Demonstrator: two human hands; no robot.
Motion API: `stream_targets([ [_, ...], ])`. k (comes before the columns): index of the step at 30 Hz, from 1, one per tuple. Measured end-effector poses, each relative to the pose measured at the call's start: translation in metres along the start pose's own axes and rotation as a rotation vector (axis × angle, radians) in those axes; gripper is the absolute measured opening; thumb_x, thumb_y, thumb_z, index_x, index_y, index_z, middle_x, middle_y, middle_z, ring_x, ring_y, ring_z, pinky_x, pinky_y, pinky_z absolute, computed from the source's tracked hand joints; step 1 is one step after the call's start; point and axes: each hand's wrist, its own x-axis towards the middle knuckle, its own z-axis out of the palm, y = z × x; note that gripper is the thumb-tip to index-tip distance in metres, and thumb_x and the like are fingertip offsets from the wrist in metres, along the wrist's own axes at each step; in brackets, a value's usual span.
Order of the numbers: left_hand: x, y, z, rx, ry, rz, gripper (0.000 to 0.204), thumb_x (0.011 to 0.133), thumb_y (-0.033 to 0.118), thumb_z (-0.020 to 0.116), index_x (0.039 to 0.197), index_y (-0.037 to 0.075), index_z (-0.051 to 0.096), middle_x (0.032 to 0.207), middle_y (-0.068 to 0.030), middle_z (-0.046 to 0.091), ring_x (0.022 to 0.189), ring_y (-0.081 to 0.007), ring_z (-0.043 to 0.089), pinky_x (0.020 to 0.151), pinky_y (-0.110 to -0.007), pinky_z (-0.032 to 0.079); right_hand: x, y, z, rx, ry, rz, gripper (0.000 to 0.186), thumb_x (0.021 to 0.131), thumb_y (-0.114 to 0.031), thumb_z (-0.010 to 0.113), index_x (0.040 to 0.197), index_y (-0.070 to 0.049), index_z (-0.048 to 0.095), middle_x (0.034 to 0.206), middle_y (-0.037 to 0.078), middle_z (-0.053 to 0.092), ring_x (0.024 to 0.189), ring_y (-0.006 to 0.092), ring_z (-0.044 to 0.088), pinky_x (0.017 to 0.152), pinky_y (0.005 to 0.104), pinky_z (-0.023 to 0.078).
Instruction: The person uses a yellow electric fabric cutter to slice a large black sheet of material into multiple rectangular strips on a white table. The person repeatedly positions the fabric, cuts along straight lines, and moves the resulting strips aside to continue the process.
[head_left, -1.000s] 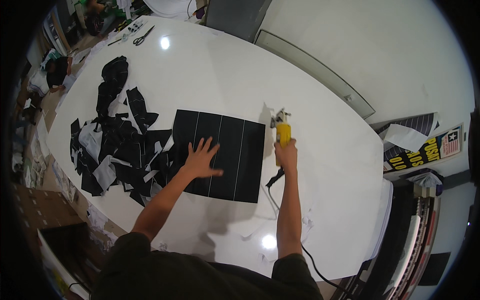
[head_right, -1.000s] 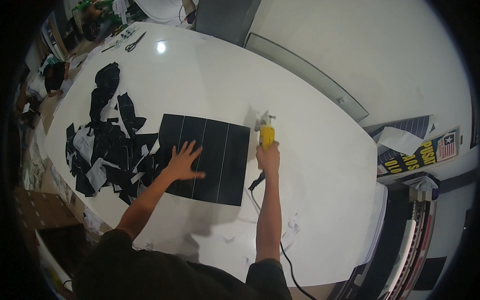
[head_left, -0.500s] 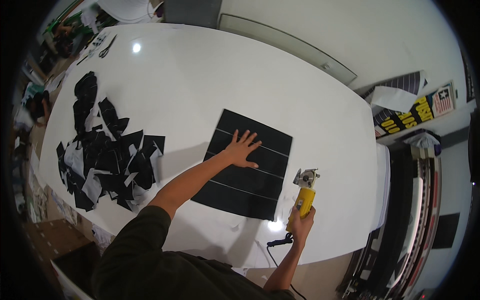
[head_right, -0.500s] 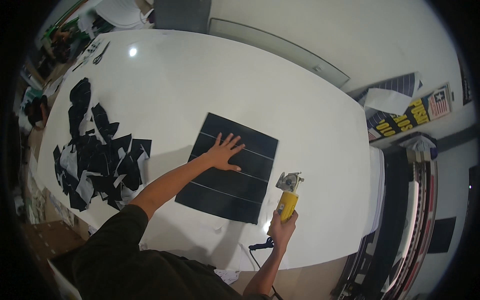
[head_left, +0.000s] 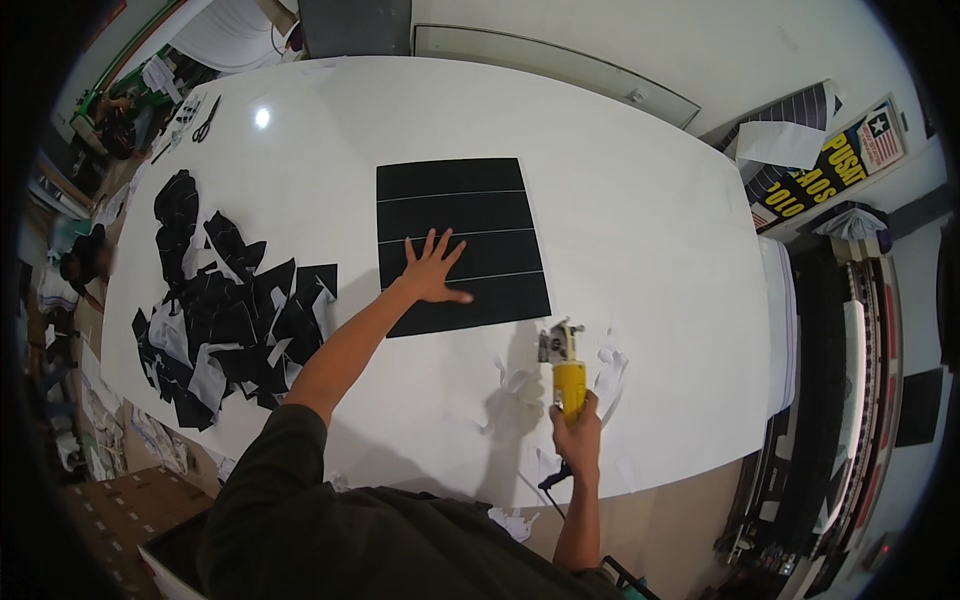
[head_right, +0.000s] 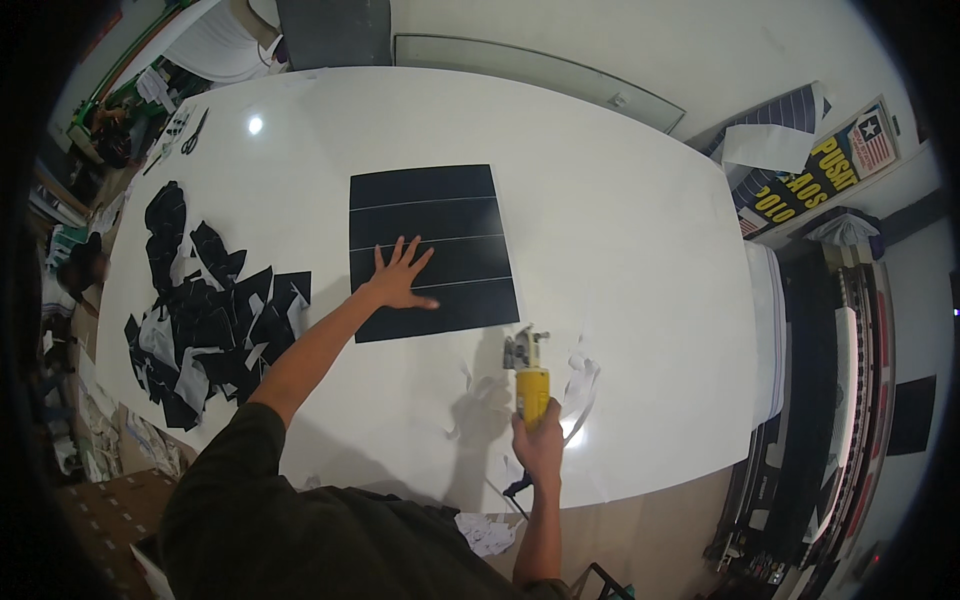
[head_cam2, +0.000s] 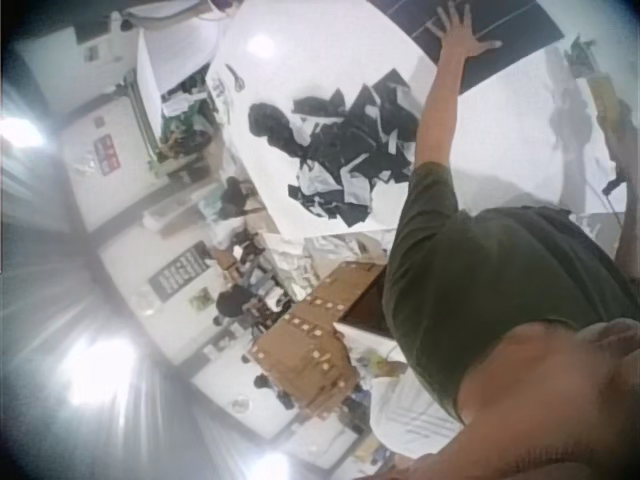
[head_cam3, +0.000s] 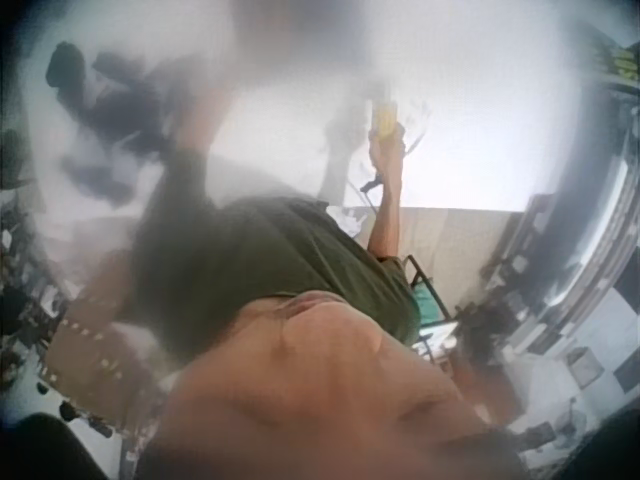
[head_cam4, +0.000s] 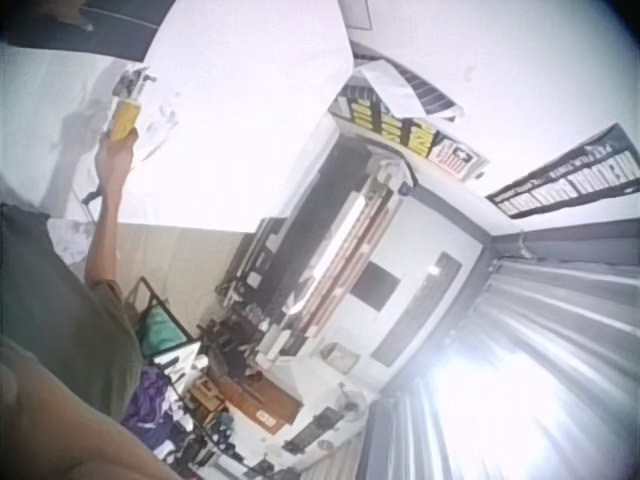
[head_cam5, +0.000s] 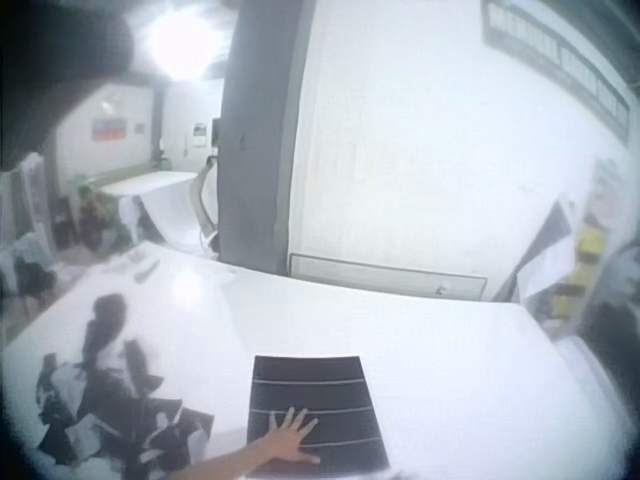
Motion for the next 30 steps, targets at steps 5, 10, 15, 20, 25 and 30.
stream_targets([
  [5, -0.066, -0.077, -0.001, 0.029, -0.06, -0.066, 0.146, 0.057, 0.082, 0.084, 0.17, 0.028, 0.01, 0.176, -0.0195, -0.004, 0.161, -0.0456, -0.006, 0.121, -0.076, -0.001, -0.039, -0.017, 0.033, -0.082, -0.098, -0.05, 0.065, 0.09, -0.023, 0.075, 0.139, 0.006, 0.043, 0.105, 0.036, 0.07, 0.098, 0.0529, 0.07, 0.084, 0.0535, 0.058],
  [10, -0.109, -0.11, -0.003, 0.06, -0.036, -0.039, 0.152, 0.049, 0.075, 0.091, 0.17, 0.031, 0.01, 0.176, -0.0189, -0.006, 0.16, -0.0494, -0.006, 0.12, -0.078, 0.0, -0.087, -0.028, 0.072, -0.11, -0.136, -0.063, 0.066, 0.09, -0.024, 0.075, 0.14, 0.006, 0.042, 0.108, 0.036, 0.069, 0.1, 0.0536, 0.069, 0.085, 0.0542, 0.057],
  [15, -0.125, -0.089, 0.022, 0.027, -0.136, 0.005, 0.153, 0.048, 0.079, 0.09, 0.17, 0.032, 0.01, 0.176, -0.0176, -0.009, 0.158, -0.0524, -0.01, 0.118, -0.08, 0.0, -0.136, -0.05, 0.098, -0.123, -0.158, 0.029, 0.068, 0.091, -0.025, 0.074, 0.141, 0.006, 0.041, 0.114, 0.037, 0.067, 0.104, 0.0536, 0.068, 0.087, 0.0551, 0.056],
  [20, -0.136, -0.086, 0.037, -0.036, -0.093, -0.01, 0.154, 0.047, 0.08, 0.088, 0.17, 0.031, 0.01, 0.176, -0.0169, -0.011, 0.158, -0.0531, -0.013, 0.113, -0.085, -0.001, -0.165, -0.066, 0.125, -0.215, -0.127, 0.118, 0.068, 0.091, -0.024, 0.073, 0.142, 0.006, 0.038, 0.117, 0.037, 0.064, 0.105, 0.0548, 0.066, 0.088, 0.0566, 0.055],
  [25, -0.137, -0.083, 0.037, -0.047, -0.1, -0.005, 0.154, 0.047, 0.078, 0.09, 0.17, 0.03, 0.01, 0.176, -0.0174, -0.012, 0.157, -0.0535, -0.014, 0.113, -0.086, -0.001, -0.153, -0.07, 0.153, -0.198, 0.007, 0.037, 0.067, 0.09, -0.022, 0.072, 0.14, 0.007, 0.037, 0.116, 0.038, 0.064, 0.102, 0.0561, 0.066, 0.085, 0.0575, 0.055],
  [30, -0.139, -0.084, 0.036, -0.07, -0.098, -0.008, 0.154, 0.048, 0.075, 0.091, 0.17, 0.028, 0.011, 0.176, -0.0177, -0.011, 0.157, -0.0535, -0.015, 0.112, -0.086, -0.001, -0.136, -0.083, 0.173, -0.151, 0.059, 0.051, 0.058, 0.091, -0.021, 0.071, 0.132, 0.007, 0.04, 0.111, 0.038, 0.063, 0.099, 0.0566, 0.066, 0.083, 0.0582, 0.055],
])
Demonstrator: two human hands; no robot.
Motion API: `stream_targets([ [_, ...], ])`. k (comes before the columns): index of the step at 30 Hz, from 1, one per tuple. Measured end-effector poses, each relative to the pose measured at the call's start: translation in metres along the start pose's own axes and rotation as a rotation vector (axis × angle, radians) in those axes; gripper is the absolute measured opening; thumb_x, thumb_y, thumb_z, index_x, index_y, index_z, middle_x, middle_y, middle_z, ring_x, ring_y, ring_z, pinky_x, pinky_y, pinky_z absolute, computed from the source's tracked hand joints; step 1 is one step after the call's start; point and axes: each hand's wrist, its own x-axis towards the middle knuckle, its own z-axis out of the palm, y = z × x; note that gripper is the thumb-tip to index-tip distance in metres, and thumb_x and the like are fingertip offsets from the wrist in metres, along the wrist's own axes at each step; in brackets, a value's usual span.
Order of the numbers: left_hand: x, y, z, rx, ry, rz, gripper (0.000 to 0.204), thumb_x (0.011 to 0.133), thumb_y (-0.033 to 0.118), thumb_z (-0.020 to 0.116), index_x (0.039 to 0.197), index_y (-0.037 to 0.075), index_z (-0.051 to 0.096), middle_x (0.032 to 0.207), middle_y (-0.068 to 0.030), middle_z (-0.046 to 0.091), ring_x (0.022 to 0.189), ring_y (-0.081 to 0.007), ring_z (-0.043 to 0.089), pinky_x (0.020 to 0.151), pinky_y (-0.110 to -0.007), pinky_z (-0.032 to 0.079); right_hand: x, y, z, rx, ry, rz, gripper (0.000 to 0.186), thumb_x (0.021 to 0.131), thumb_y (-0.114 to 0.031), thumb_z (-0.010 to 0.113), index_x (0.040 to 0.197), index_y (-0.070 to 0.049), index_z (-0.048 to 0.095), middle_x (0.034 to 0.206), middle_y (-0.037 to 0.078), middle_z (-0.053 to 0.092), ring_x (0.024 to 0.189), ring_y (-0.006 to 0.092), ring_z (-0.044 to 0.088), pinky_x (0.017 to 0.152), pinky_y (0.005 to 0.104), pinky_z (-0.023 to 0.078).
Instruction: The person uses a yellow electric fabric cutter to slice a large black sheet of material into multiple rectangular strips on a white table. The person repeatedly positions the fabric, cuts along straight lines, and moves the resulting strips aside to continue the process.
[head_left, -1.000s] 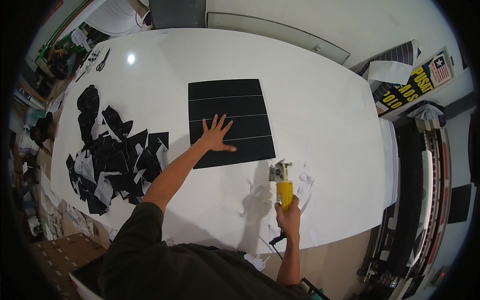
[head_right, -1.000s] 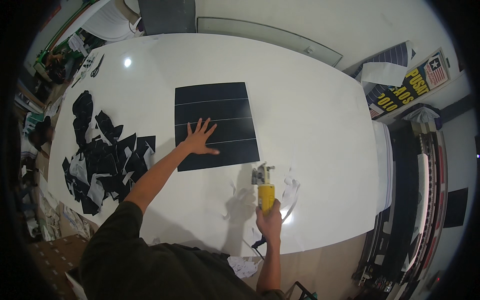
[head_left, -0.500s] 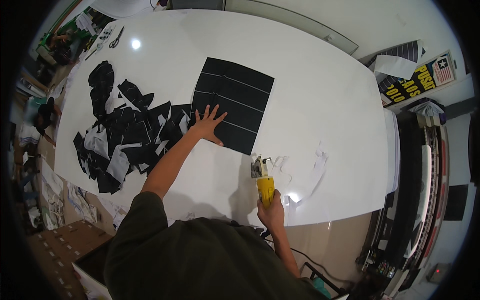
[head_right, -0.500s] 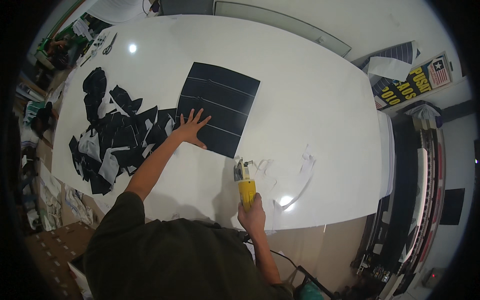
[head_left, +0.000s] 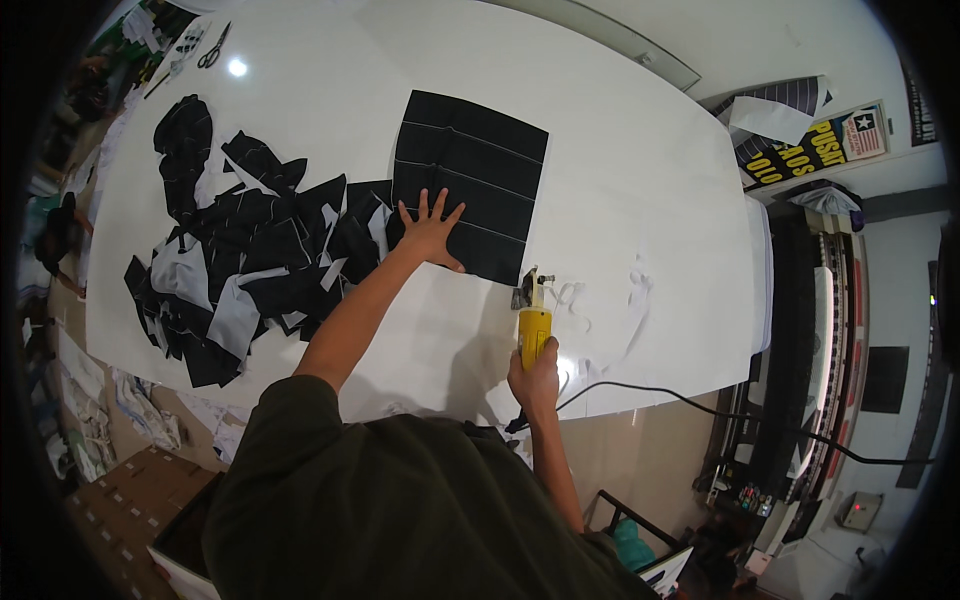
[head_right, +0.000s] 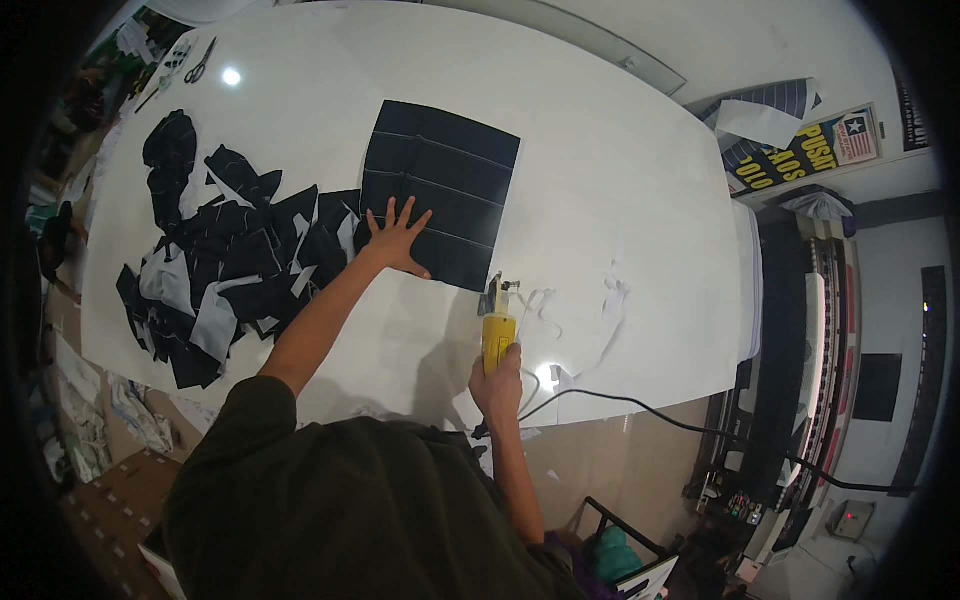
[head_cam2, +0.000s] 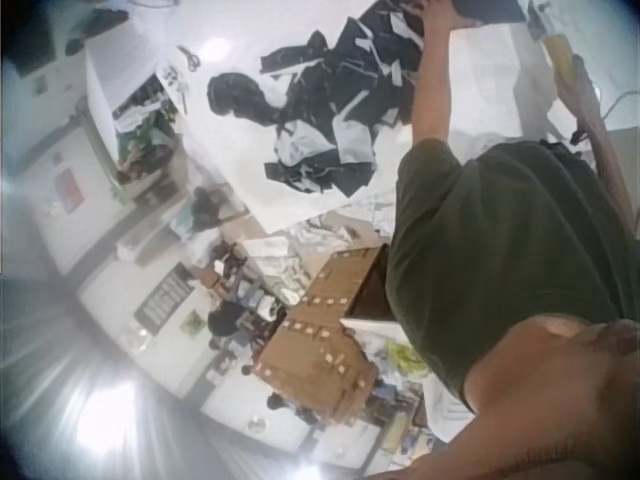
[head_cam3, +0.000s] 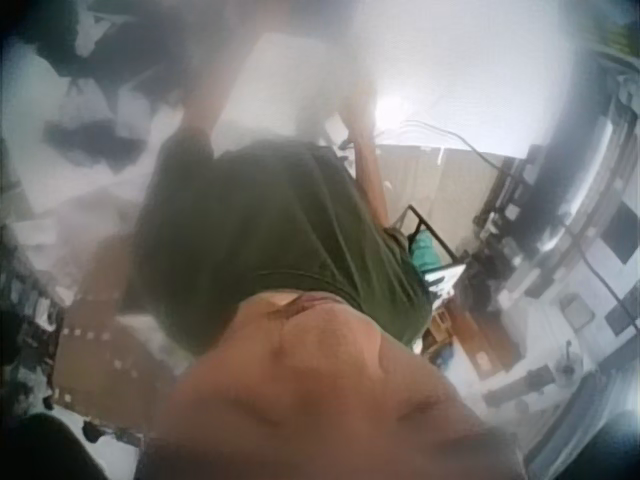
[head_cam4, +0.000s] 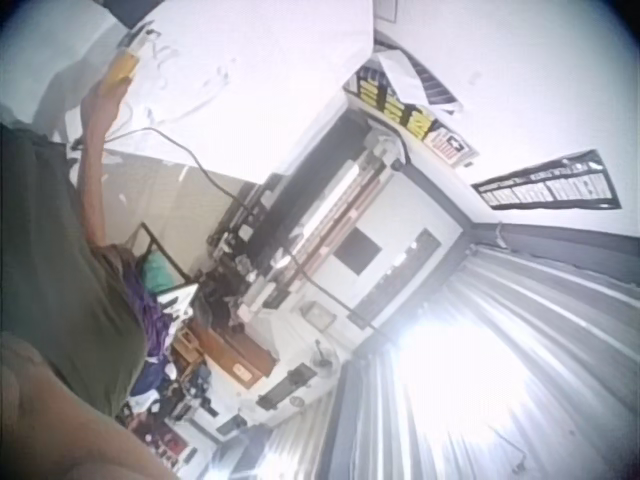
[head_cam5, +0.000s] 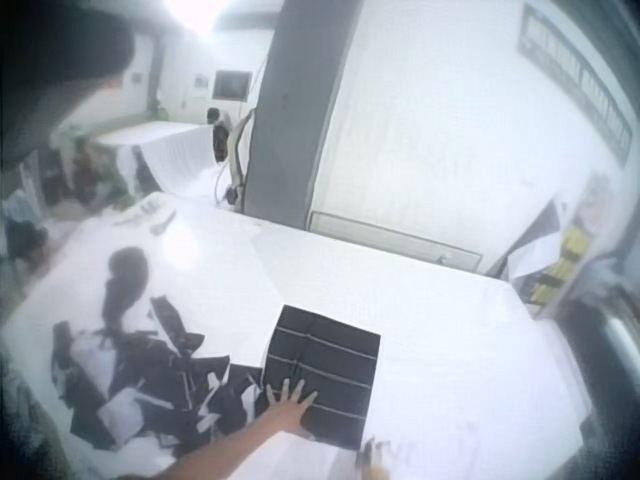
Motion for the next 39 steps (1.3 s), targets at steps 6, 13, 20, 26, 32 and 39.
stream_targets([
  [6, -0.002, 0.001, 0.0, -0.022, 0.01, -0.002, 0.153, 0.048, 0.073, 0.093, 0.17, 0.028, 0.012, 0.176, -0.0174, -0.012, 0.157, -0.052, -0.016, 0.112, -0.086, -0.002, -0.007, 0.0, 0.018, -0.014, 0.05, -0.037, 0.052, 0.093, -0.02, 0.071, 0.125, 0.008, 0.041, 0.108, 0.038, 0.062, 0.097, 0.0567, 0.065, 0.082, 0.0582, 0.054],
  [13, -0.004, 0.002, -0.004, -0.025, -0.004, -0.008, 0.151, 0.051, 0.072, 0.092, 0.17, 0.028, 0.012, 0.176, -0.0175, -0.011, 0.158, -0.0515, -0.016, 0.112, -0.086, -0.003, 0.002, -0.007, 0.021, 0.004, 0.071, -0.062, 0.054, 0.091, -0.019, 0.073, 0.125, 0.007, 0.04, 0.104, 0.04, 0.064, 0.096, 0.0587, 0.065, 0.083, 0.0577, 0.054],
  [20, -0.003, 0.0, -0.002, -0.048, 0.024, 0.008, 0.15, 0.051, 0.07, 0.093, 0.17, 0.027, 0.014, 0.176, -0.0182, -0.009, 0.157, -0.0521, -0.017, 0.112, -0.086, -0.004, 0.032, -0.02, 0.016, -0.008, 0.013, 0.02, 0.048, 0.092, -0.021, 0.07, 0.12, 0.005, 0.042, 0.108, 0.037, 0.063, 0.097, 0.0565, 0.064, 0.084, 0.0585, 0.054],
  [26, -0.004, 0.0, 0.0, -0.05, 0.032, 0.013, 0.15, 0.051, 0.07, 0.093, 0.17, 0.026, 0.014, 0.176, -0.019, -0.008, 0.157, -0.0525, -0.015, 0.111, -0.086, -0.004, 0.069, -0.024, 0.014, -0.02, 0.032, -0.014, 0.049, 0.091, -0.022, 0.071, 0.12, 0.005, 0.041, 0.11, 0.038, 0.064, 0.099, 0.0555, 0.066, 0.084, 0.0578, 0.055],
  [32, -0.006, 0.001, -0.003, -0.031, 0.021, -0.002, 0.15, 0.052, 0.073, 0.092, 0.17, 0.027, 0.012, 0.176, -0.0182, -0.009, 0.158, -0.0512, -0.016, 0.114, -0.085, -0.002, 0.112, -0.036, 0.01, -0.042, 0.05, -0.08, 0.051, 0.09, -0.022, 0.071, 0.118, 0.008, 0.041, 0.101, 0.041, 0.067, 0.091, 0.0571, 0.069, 0.08, 0.057, 0.057],
  [39, -0.006, 0.0, -0.001, -0.053, 0.031, 0.007, 0.149, 0.052, 0.071, 0.092, 0.17, 0.026, 0.014, 0.176, -0.0184, -0.009, 0.158, -0.0509, -0.017, 0.113, -0.085, -0.004, 0.158, -0.056, 0.005, -0.044, 0.048, -0.065, 0.05, 0.09, -0.024, 0.071, 0.116, 0.006, 0.041, 0.101, 0.04, 0.068, 0.092, 0.0567, 0.069, 0.08, 0.057, 0.057],
])
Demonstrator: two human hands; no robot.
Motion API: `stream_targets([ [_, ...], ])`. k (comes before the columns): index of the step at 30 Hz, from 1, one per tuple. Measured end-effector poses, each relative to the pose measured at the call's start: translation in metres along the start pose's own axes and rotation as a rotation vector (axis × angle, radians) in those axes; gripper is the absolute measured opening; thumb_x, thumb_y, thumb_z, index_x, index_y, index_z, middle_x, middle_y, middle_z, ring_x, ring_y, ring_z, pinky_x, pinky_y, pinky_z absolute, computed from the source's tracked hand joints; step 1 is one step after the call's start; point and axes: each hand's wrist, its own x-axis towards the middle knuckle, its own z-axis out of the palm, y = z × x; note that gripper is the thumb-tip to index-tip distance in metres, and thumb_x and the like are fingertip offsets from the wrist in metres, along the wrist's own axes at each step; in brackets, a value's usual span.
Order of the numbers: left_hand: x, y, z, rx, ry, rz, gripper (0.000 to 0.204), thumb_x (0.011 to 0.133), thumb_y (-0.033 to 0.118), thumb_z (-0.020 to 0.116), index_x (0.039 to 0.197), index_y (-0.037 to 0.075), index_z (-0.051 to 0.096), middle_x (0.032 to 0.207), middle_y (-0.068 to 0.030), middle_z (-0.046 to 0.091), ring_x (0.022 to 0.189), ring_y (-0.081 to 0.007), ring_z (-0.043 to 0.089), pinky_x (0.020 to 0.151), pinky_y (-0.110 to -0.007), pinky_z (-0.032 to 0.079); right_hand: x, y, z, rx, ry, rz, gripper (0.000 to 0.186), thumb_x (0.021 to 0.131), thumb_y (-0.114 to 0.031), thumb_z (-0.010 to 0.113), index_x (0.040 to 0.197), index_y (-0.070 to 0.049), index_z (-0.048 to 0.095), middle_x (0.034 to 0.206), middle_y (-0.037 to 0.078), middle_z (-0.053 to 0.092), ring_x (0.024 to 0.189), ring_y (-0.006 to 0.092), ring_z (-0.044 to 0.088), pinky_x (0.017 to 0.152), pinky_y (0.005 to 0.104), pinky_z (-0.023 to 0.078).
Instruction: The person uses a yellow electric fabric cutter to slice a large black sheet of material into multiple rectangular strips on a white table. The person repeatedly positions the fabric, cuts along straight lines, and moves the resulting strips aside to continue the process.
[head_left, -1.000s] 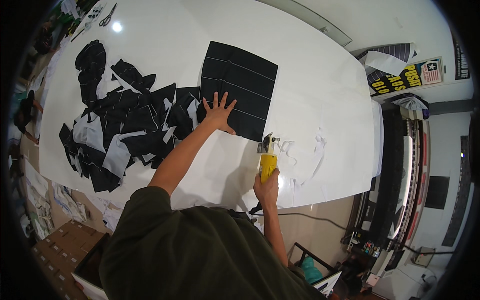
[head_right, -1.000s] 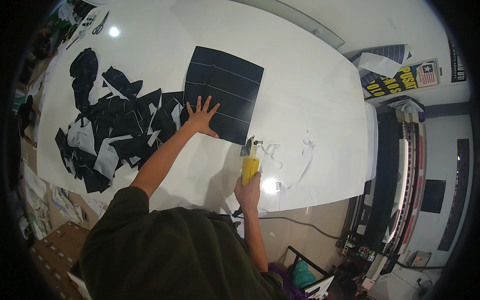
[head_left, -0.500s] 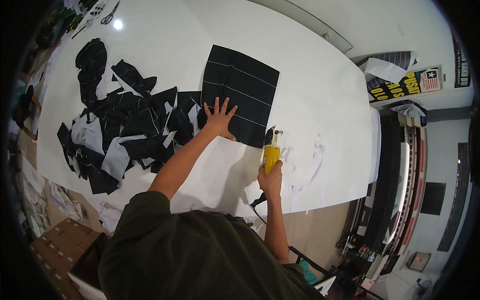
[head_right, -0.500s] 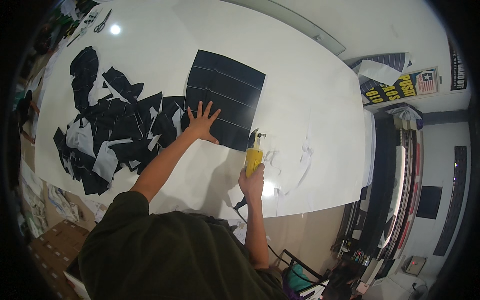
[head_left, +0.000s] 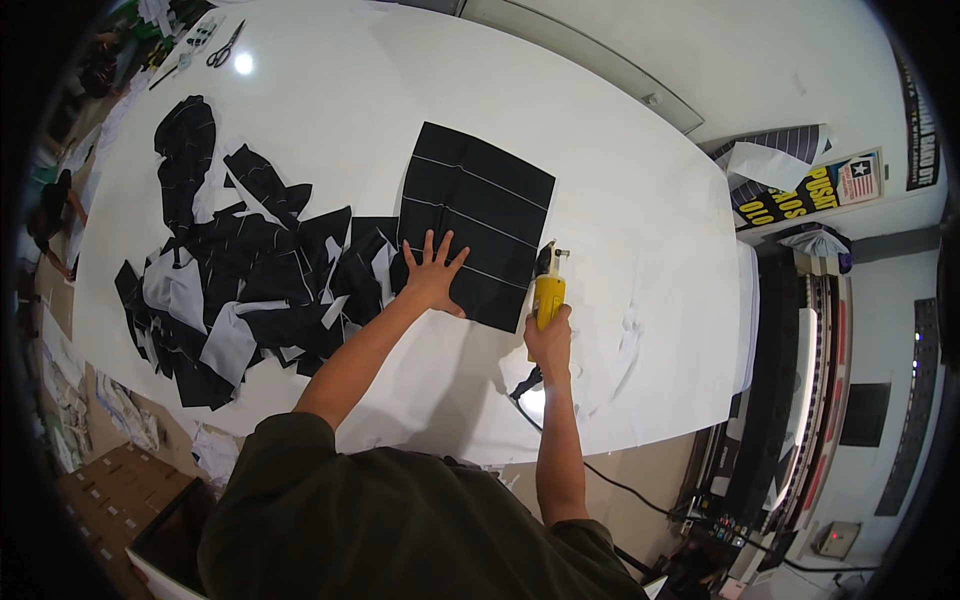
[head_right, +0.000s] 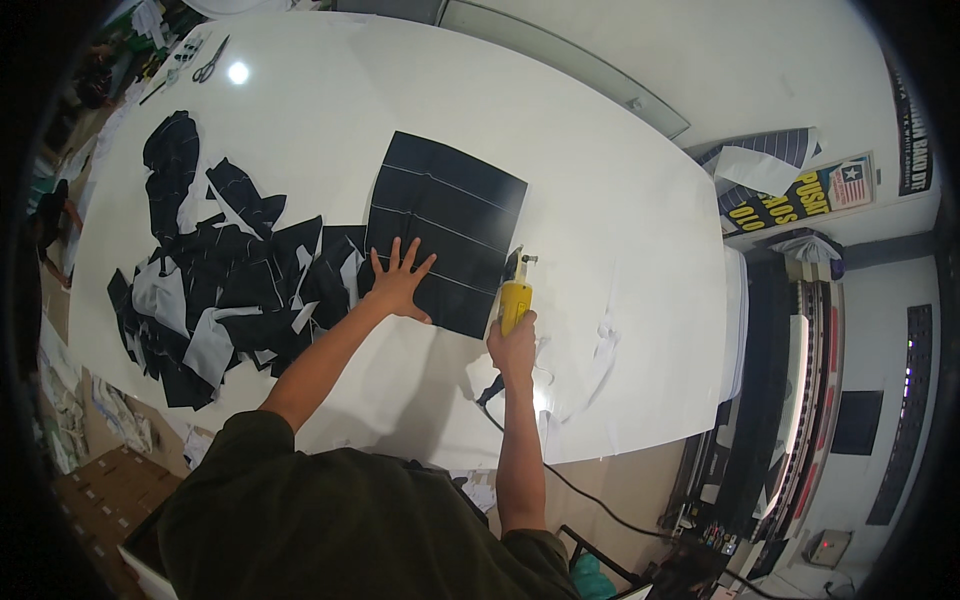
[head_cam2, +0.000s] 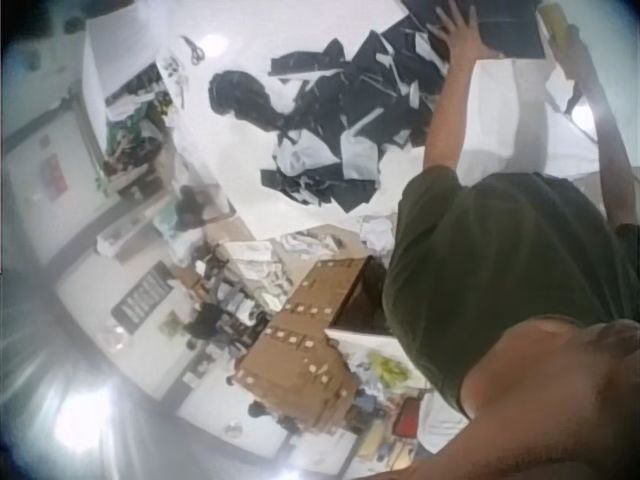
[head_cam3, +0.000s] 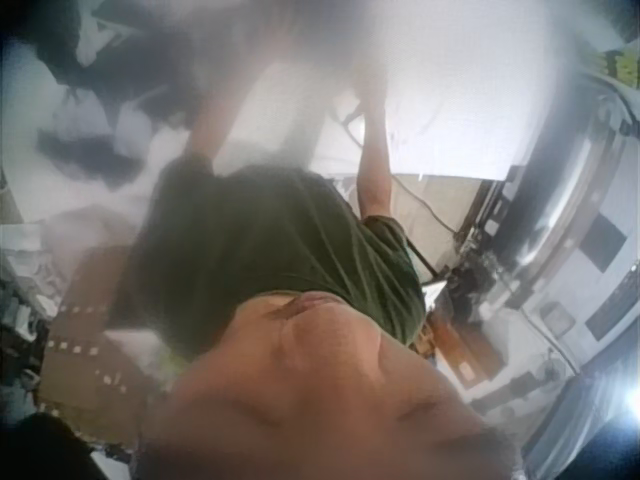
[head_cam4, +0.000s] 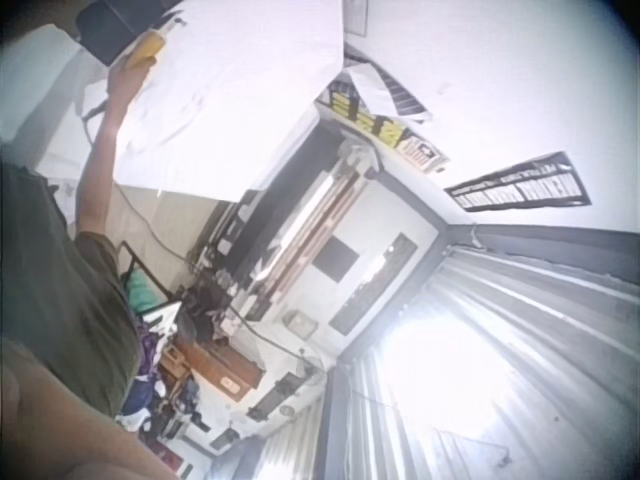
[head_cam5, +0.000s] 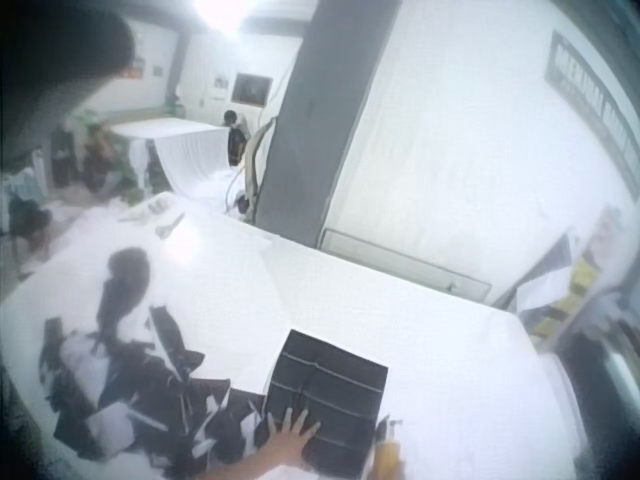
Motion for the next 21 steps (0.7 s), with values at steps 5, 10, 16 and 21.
stream_targets([
  [5, -0.001, 0.002, -0.001, -0.024, 0.016, 0.008, 0.149, 0.051, 0.069, 0.094, 0.17, 0.025, 0.017, 0.176, -0.0192, -0.008, 0.158, -0.0511, -0.017, 0.112, -0.085, -0.006, 0.038, 0.002, 0.005, -0.036, 0.026, -0.031, 0.049, 0.09, -0.025, 0.071, 0.115, 0.005, 0.04, 0.102, 0.04, 0.068, 0.094, 0.0565, 0.069, 0.081, 0.0572, 0.057],
  [10, -0.002, 0.0, -0.001, -0.033, 0.023, 0.004, 0.148, 0.051, 0.069, 0.094, 0.17, 0.025, 0.017, 0.176, -0.0189, -0.007, 0.158, -0.0506, -0.016, 0.112, -0.084, -0.006, 0.076, -0.008, 0.005, -0.045, 0.022, -0.041, 0.052, 0.089, -0.027, 0.071, 0.115, 0.005, 0.04, 0.102, 0.04, 0.068, 0.094, 0.056, 0.069, 0.082, 0.0568, 0.057],
  [16, -0.002, 0.002, -0.004, -0.03, 0.029, 0.006, 0.148, 0.051, 0.07, 0.093, 0.17, 0.026, 0.018, 0.176, -0.0186, -0.006, 0.158, -0.0504, -0.015, 0.113, -0.084, -0.006, 0.123, -0.016, 0.004, -0.045, 0.026, -0.039, 0.054, 0.088, -0.029, 0.071, 0.116, 0.006, 0.04, 0.103, 0.04, 0.068, 0.096, 0.0556, 0.069, 0.083, 0.0562, 0.058],
  [21, -0.002, 0.001, 0.001, -0.024, 0.053, 0.014, 0.148, 0.05, 0.071, 0.093, 0.17, 0.027, 0.018, 0.176, -0.0186, -0.005, 0.158, -0.0509, -0.014, 0.113, -0.084, -0.005, 0.161, -0.025, 0.004, -0.055, 0.038, -0.045, 0.057, 0.087, -0.03, 0.072, 0.117, 0.006, 0.04, 0.104, 0.04, 0.068, 0.095, 0.0551, 0.07, 0.084, 0.056, 0.058],
])
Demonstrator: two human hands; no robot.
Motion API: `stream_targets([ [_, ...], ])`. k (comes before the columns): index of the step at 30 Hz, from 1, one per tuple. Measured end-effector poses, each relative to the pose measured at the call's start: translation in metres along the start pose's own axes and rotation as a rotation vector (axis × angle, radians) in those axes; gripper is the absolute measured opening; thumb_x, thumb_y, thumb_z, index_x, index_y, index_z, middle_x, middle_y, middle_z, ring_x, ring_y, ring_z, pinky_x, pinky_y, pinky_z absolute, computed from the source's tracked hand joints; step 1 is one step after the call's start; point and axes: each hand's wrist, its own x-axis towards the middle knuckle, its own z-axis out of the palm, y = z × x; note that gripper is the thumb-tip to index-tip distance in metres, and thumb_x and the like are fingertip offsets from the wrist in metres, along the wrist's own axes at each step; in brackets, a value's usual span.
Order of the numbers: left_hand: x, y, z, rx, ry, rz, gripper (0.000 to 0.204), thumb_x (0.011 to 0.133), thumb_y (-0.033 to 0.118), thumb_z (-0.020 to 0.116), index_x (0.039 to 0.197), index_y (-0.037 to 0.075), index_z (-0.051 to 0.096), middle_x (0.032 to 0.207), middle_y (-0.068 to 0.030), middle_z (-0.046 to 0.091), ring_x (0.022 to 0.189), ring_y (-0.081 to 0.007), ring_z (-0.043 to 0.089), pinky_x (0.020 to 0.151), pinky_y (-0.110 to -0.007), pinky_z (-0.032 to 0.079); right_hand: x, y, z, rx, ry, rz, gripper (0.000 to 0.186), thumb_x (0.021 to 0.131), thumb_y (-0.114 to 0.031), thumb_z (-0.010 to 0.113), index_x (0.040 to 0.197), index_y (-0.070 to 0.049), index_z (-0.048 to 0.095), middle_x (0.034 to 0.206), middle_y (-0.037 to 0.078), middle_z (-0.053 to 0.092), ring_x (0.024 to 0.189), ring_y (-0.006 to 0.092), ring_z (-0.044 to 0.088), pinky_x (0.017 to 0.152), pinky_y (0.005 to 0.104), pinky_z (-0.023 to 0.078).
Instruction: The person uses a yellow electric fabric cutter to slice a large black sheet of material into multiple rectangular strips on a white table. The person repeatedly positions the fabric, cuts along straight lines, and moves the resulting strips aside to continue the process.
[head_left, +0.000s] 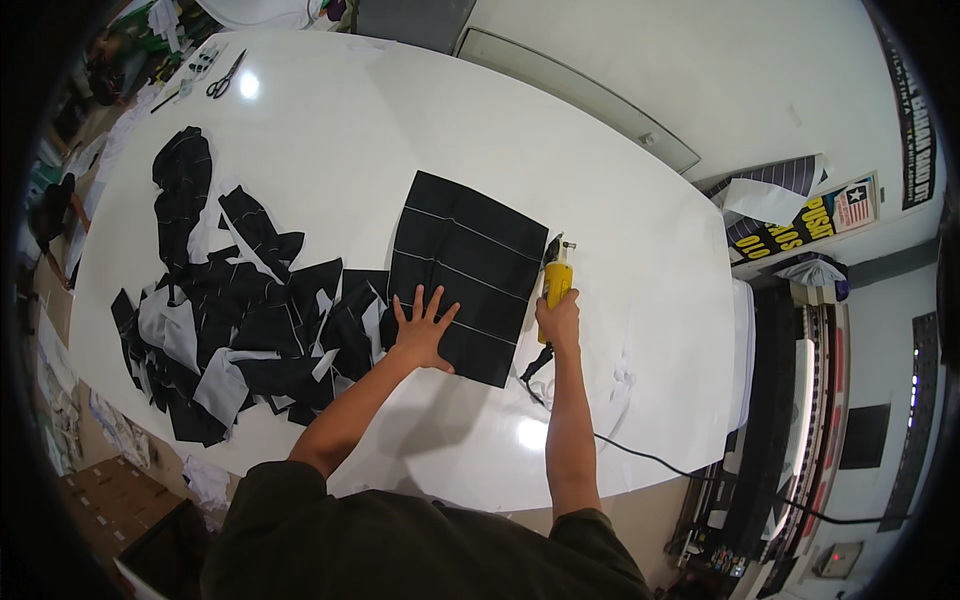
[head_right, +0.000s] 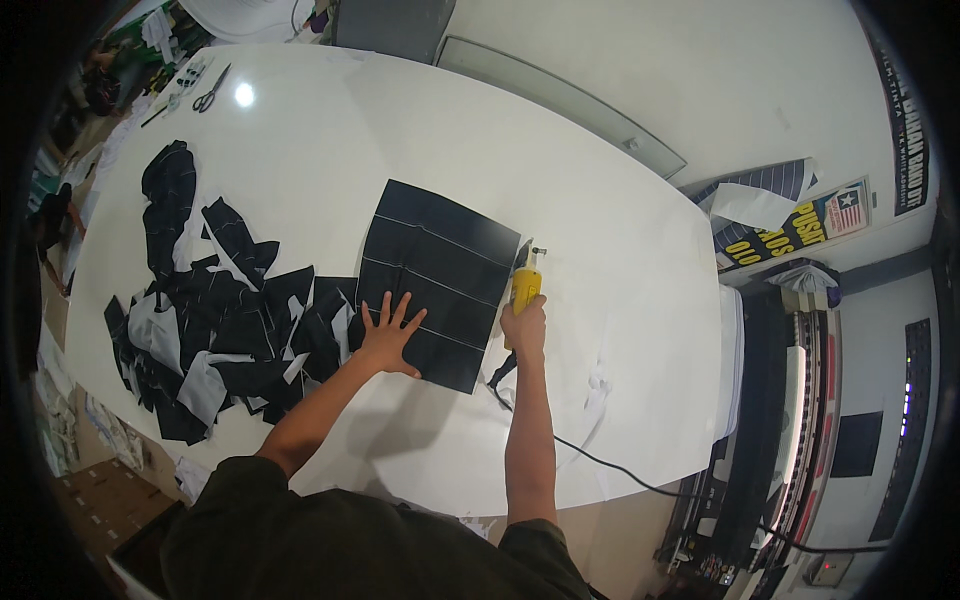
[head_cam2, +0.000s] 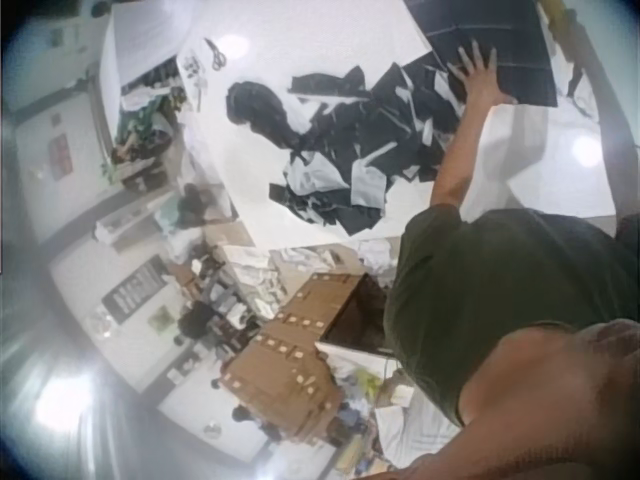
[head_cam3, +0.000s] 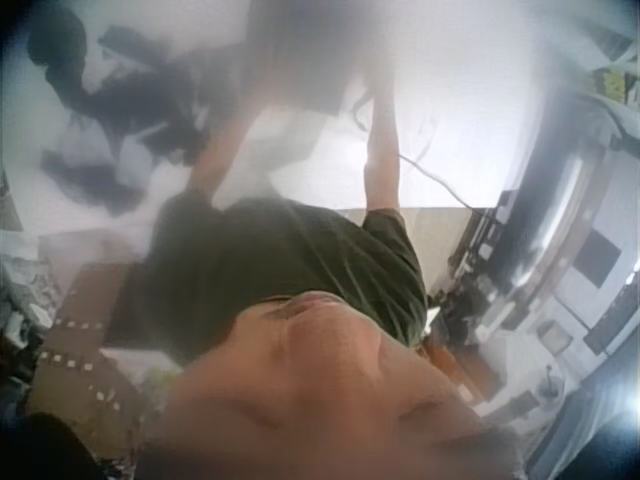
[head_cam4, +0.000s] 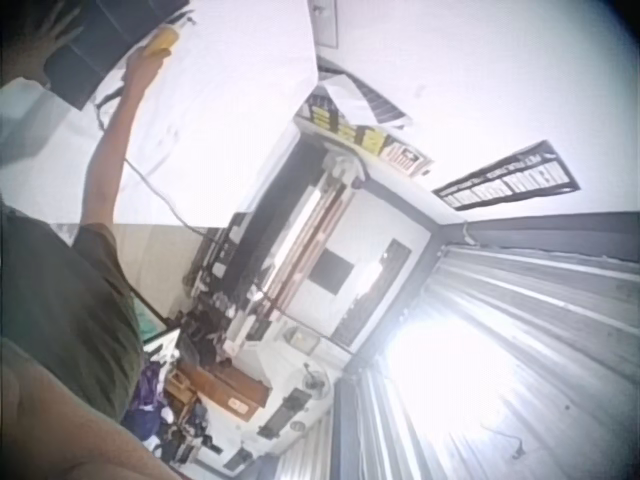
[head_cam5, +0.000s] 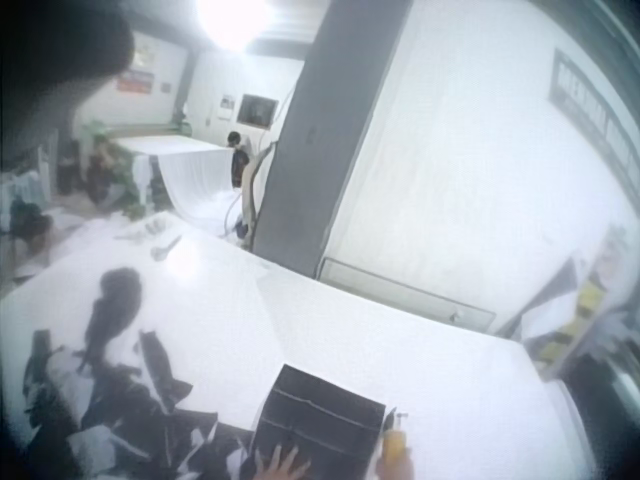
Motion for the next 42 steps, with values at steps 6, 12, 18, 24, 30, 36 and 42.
stream_targets([
  [6, 0.0, -0.002, 0.001, 0.004, -0.004, -0.016, 0.147, 0.05, 0.071, 0.093, 0.169, 0.028, 0.019, 0.176, -0.0183, -0.005, 0.158, -0.0511, -0.014, 0.113, -0.085, -0.005, 0.041, -0.012, 0.002, 0.019, -0.022, -0.006, 0.059, 0.087, -0.03, 0.072, 0.12, 0.007, 0.04, 0.106, 0.04, 0.068, 0.097, 0.0542, 0.07, 0.085, 0.0552, 0.059],
  [12, -0.002, 0.005, -0.01, 0.029, -0.051, -0.026, 0.147, 0.051, 0.071, 0.093, 0.17, 0.028, 0.017, 0.176, -0.0172, -0.006, 0.159, -0.0506, -0.013, 0.114, -0.084, -0.003, 0.095, -0.012, 0.005, -0.03, 0.018, -0.002, 0.068, 0.086, -0.035, 0.071, 0.127, 0.009, 0.039, 0.109, 0.04, 0.068, 0.101, 0.0532, 0.07, 0.088, 0.0542, 0.059],
  [18, -0.014, 0.004, -0.01, 0.053, -0.055, 0.018, 0.143, 0.056, 0.067, 0.093, 0.17, 0.027, 0.016, 0.176, -0.0179, -0.005, 0.16, -0.0482, -0.009, 0.116, -0.082, -0.001, 0.103, 0.008, -0.009, 0.069, 0.109, 0.039, 0.074, 0.084, -0.041, 0.075, 0.128, 0.01, 0.046, 0.113, 0.04, 0.068, 0.107, 0.0529, 0.069, 0.092, 0.0547, 0.057],
  [24, -0.069, 0.027, 0.018, 0.13, -0.116, -0.004, 0.135, 0.062, 0.062, 0.093, 0.169, 0.02, 0.02, 0.174, -0.024, 0.0, 0.157, -0.0556, -0.002, 0.112, -0.086, 0.005, 0.003, 0.057, -0.031, 0.234, 0.083, 0.098, 0.068, 0.086, -0.036, 0.075, 0.133, 0.006, 0.047, 0.114, 0.035, 0.07, 0.107, 0.0506, 0.07, 0.094, 0.0517, 0.055],
  [30, 0.005, 0.069, 0.016, -0.12, 0.331, -0.181, 0.114, 0.081, 0.06, 0.08, 0.168, 0.014, 0.023, 0.172, -0.0274, 0.006, 0.157, -0.0568, 0.001, 0.113, -0.085, 0.005, -0.122, 0.118, -0.064, 0.39, 0.095, 0.248, 0.067, 0.088, -0.031, 0.076, 0.136, 0.006, 0.047, 0.112, 0.03, 0.071, 0.101, 0.0413, 0.073, 0.09, 0.0458, 0.057],
  [36, 0.148, 0.107, -0.017, -0.011, 0.1, -0.151, 0.111, 0.085, 0.073, 0.068, 0.169, 0.018, 0.02, 0.175, -0.0235, 0.001, 0.158, -0.0543, -0.005, 0.114, -0.084, 0.002, -0.229, 0.164, -0.1, 0.552, 0.112, 0.456, 0.063, 0.089, -0.023, 0.077, 0.135, 0.007, 0.046, 0.105, 0.023, 0.07, 0.083, 0.0273, 0.072, 0.074, 0.0398, 0.06],
  [42, 0.219, 0.2, -0.005, 0.019, -0.103, 0.512, 0.103, 0.086, 0.072, 0.068, 0.167, 0.021, 0.028, 0.175, -0.0191, 0.009, 0.162, -0.0428, 0.003, 0.125, -0.07, 0.003, -0.274, 0.221, -0.106, 0.626, 0.163, 0.589, 0.06, 0.089, -0.022, 0.075, 0.134, 0.007, 0.048, 0.106, 0.021, 0.069, 0.086, 0.026, 0.072, 0.075, 0.0385, 0.06],
])
